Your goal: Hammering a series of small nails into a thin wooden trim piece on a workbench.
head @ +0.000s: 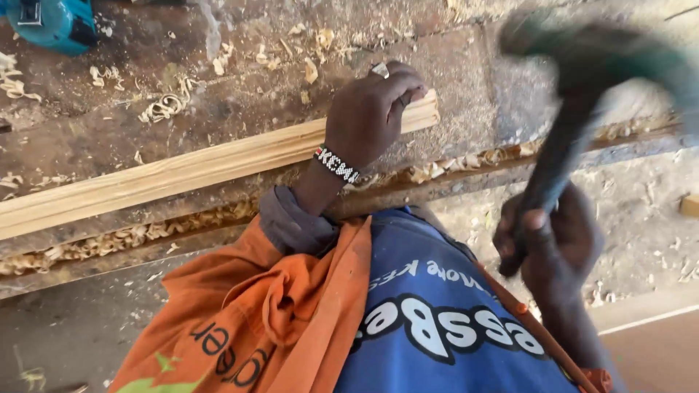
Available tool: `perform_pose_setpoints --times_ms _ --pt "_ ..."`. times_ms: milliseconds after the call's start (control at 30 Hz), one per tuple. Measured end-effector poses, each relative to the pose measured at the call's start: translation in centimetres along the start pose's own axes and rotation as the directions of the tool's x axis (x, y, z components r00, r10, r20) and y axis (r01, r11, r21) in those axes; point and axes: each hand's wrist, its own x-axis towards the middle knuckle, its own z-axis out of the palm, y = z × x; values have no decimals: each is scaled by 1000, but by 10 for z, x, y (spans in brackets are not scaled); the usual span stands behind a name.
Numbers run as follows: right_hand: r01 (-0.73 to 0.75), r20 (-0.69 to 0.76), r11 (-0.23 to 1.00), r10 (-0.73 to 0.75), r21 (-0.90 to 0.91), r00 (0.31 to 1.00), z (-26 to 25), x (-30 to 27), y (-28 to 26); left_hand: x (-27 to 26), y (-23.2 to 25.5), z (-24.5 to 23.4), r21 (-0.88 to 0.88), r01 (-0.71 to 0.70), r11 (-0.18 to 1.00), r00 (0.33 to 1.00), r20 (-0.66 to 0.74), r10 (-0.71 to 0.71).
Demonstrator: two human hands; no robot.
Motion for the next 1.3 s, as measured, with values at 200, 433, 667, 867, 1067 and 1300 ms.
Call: perform_pose_setpoints --times_ms 200,433,667,867,1067,1300 --pt "-72 137 990 89 -125 987 -11 -1 -7 1 7 -1 35 7 999 1000 -23 -7" --pt "77 236 937 6 -341 972 -56 28 18 -3 5 7 57 65 996 998 14 -66" --pt "-4 279 959 87 -283 956 -56 45 8 -3 1 6 158 108 981 994 -1 -110" --pt "2 316 892 158 -452 935 -68 58 10 -5 -1 11 123 95 988 995 -10 -95" --pt "123 317 896 22 -428 948 -79 47 18 -8 2 12 129 85 988 996 -15 -84" --pt "182 325 863 -22 -472 945 -74 44 4 -10 1 15 128 83 988 996 -40 -78"
